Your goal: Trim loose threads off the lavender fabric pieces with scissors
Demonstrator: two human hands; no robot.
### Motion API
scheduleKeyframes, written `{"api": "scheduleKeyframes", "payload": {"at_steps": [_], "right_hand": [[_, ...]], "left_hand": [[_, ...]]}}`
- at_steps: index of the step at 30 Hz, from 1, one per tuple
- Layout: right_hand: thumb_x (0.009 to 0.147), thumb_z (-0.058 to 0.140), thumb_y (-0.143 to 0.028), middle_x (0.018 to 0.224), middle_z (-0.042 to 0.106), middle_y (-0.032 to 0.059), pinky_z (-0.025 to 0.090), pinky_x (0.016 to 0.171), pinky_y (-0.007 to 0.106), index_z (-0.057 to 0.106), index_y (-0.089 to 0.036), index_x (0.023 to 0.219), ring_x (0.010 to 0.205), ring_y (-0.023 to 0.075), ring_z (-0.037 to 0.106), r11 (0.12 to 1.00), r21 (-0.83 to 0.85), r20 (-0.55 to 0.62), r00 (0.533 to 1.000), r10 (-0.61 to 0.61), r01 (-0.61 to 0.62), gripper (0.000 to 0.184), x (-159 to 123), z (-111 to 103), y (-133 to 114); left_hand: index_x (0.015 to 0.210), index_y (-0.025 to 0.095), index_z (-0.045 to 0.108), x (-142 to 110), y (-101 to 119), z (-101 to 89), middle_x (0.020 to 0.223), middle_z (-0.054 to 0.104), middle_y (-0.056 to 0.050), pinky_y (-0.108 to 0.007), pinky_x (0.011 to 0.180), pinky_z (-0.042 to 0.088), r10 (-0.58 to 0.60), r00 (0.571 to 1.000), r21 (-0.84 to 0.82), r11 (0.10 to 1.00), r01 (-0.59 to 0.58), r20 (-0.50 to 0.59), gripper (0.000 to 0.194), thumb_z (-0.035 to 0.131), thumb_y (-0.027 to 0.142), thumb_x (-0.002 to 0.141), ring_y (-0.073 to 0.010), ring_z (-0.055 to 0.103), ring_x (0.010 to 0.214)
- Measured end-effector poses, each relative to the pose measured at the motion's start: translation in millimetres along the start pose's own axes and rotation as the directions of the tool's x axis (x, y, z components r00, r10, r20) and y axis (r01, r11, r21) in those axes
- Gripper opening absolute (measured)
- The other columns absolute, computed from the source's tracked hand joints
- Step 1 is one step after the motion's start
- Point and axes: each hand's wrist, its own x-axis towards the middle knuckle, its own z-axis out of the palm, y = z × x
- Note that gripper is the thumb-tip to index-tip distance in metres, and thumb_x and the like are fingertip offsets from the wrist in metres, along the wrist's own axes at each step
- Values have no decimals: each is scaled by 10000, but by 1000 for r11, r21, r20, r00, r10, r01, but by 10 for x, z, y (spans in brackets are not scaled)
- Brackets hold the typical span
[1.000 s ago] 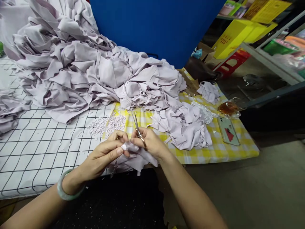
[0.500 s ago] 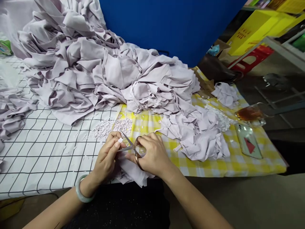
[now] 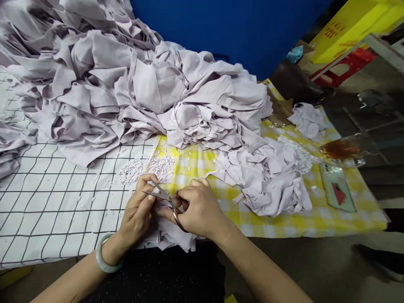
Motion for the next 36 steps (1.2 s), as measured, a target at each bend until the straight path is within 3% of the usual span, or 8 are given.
{"api": "scheduleKeyframes", "payload": {"at_steps": [17, 26, 31, 34, 36], "right_hand": [[769, 742, -671, 520, 511, -4, 338, 701, 342, 528, -198, 503, 593, 153, 474, 998, 21, -31, 998, 58, -57, 583, -6, 99, 7], [800, 733, -631, 472, 537, 12, 339, 674, 341, 527, -196, 472, 548, 148, 463, 989, -120, -77, 994, 73, -82, 582, -75, 185, 62], [810, 669, -708, 439, 437, -25, 344, 602, 302, 457, -204, 446, 482, 118, 390, 981, -29, -34, 981, 191, -192, 656, -36, 87, 134], [757, 704, -730, 629, 571, 11, 414, 604, 292, 575, -210, 647, 618, 174, 539, 967, 57, -78, 964, 254, -250, 547, -88, -90, 188], [693, 790, -680, 899, 661, 75, 496, 738, 336, 613, -203, 893, 852, 246, 621, 979, 79, -136, 971, 197, -188, 547, -203, -171, 197]], "left_hand": [[866, 200, 587, -1, 3, 2, 1091, 491, -85, -374, 982, 403, -18, 999, -3, 1000, 18, 28, 279, 391, 262, 1054, -238, 440, 1096], [833, 193, 588, -5, -34, 1, 1095, 484, -80, -339, 965, 404, -54, 997, -4, 999, 54, 56, 308, 387, 260, 1057, -222, 443, 1094], [808, 183, 616, 14, -33, 14, 1071, 487, -82, -356, 973, 411, -128, 991, -35, 991, 129, 40, 328, 415, 280, 1047, -232, 459, 1110], [781, 175, 621, 21, 45, -48, 1098, 490, -89, -325, 872, 446, -169, 985, -105, 980, 170, 20, 316, 456, 282, 1028, -224, 481, 1059], [780, 170, 638, 9, 129, -150, 1081, 500, -85, -283, 753, 454, -181, 983, -220, 959, 177, 1, 294, 488, 274, 1010, -191, 502, 939]]}}
